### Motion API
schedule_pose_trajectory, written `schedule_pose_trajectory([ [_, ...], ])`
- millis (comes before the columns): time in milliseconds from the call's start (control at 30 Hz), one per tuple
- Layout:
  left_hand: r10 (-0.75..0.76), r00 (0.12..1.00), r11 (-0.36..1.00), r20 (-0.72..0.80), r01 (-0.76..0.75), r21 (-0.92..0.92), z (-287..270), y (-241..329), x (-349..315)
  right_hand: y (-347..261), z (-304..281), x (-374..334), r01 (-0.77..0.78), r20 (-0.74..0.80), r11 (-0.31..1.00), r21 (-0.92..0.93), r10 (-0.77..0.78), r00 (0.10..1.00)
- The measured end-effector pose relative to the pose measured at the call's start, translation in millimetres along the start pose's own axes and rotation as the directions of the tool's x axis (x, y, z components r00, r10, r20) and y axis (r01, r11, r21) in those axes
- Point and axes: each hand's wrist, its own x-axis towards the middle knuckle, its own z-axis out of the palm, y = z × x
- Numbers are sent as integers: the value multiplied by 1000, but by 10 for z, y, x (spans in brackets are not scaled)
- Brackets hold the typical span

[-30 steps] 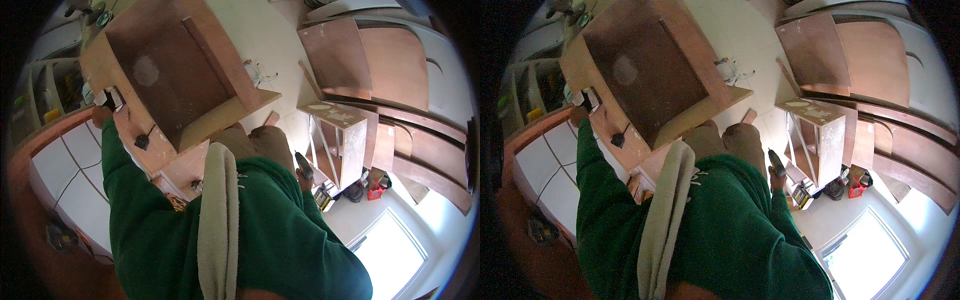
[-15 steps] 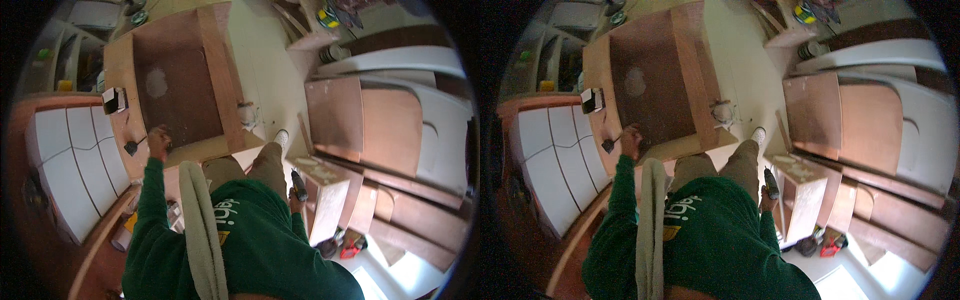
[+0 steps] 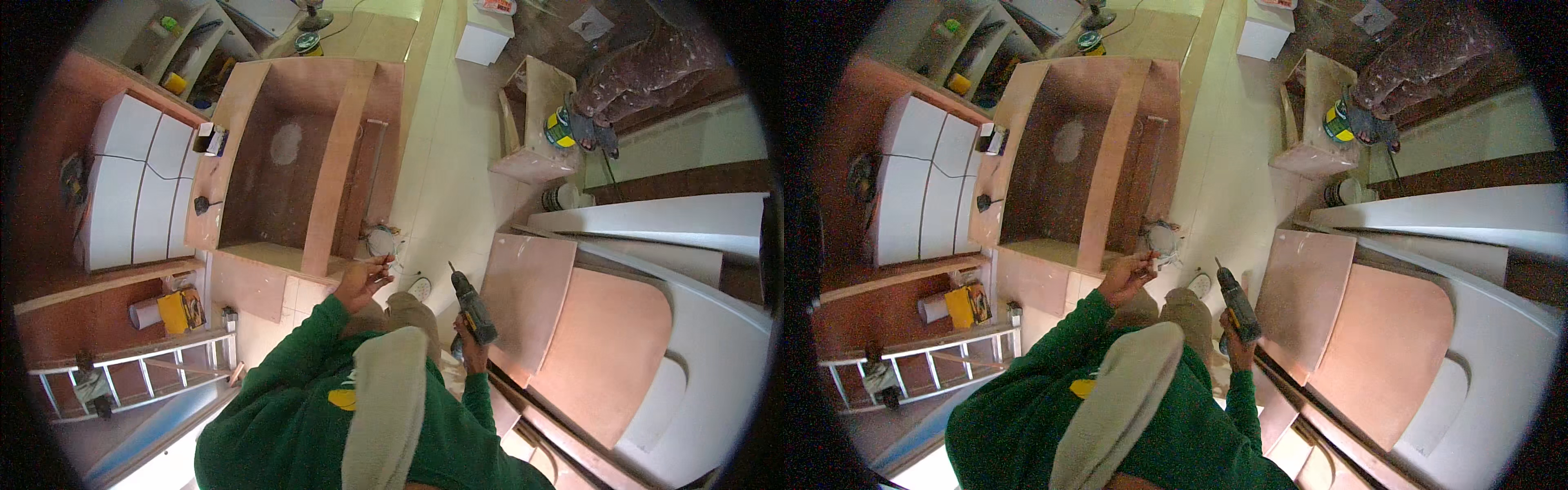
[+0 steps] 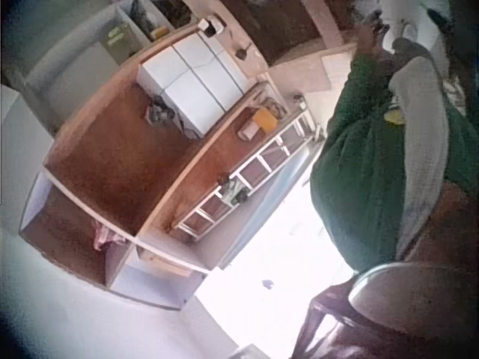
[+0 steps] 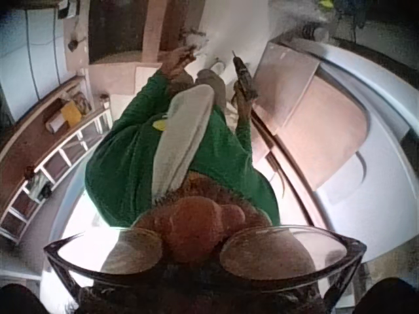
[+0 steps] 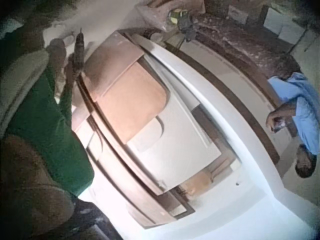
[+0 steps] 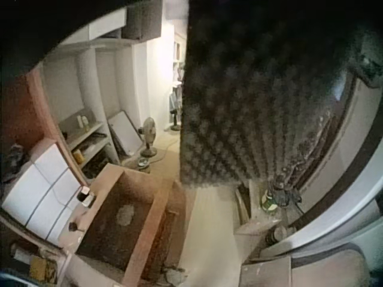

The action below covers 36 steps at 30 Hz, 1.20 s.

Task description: The person uses a drill to secure screws into a wooden cabinet frame, then picks up and inserts a wooden panel into the cabinet structure, checking the fit by hand.

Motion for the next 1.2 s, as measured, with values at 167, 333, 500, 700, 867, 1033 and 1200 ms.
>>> schedule_pose_trajectory([
  [167, 74, 995, 997, -68, -74, 3, 889, -243, 280, -393, -451, 390, 23, 92, 980, -197, -5, 996],
  [333, 270, 955, 963, -123, -269, 27, 1541, -28, 579, -1268, -276, 709, 31, 266, 990, -137, 6, 964],
  [500, 304, 951, 942, -54, -308, -129, 2073, 457, 1070, -1742, -95, 1416, -75, 331, 986, -146, 121, 936],
  [700, 367, 919, 895, -144, -391, -215, 2050, 1149, 2159, -1998, 428, 2832, 88, 457, 979, -186, 7, 889],
  [867, 516, 830, 779, -215, -558, -285, 2103, 1898, 3040, -2318, 753, 4311, -118, 550, 960, -256, 245, 798],
  [1033, 423, 795, 663, -435, -599, -450, 2108, 2645, 3590, -3103, 1638, 5248, 24, 586, 913, -408, 242, 773],
  [1200, 411, 786, 565, -463, -617, -548, 2152, 3307, 3939, -3458, 2089, 6198, 196, 643, 841, -504, 214, 735],
])
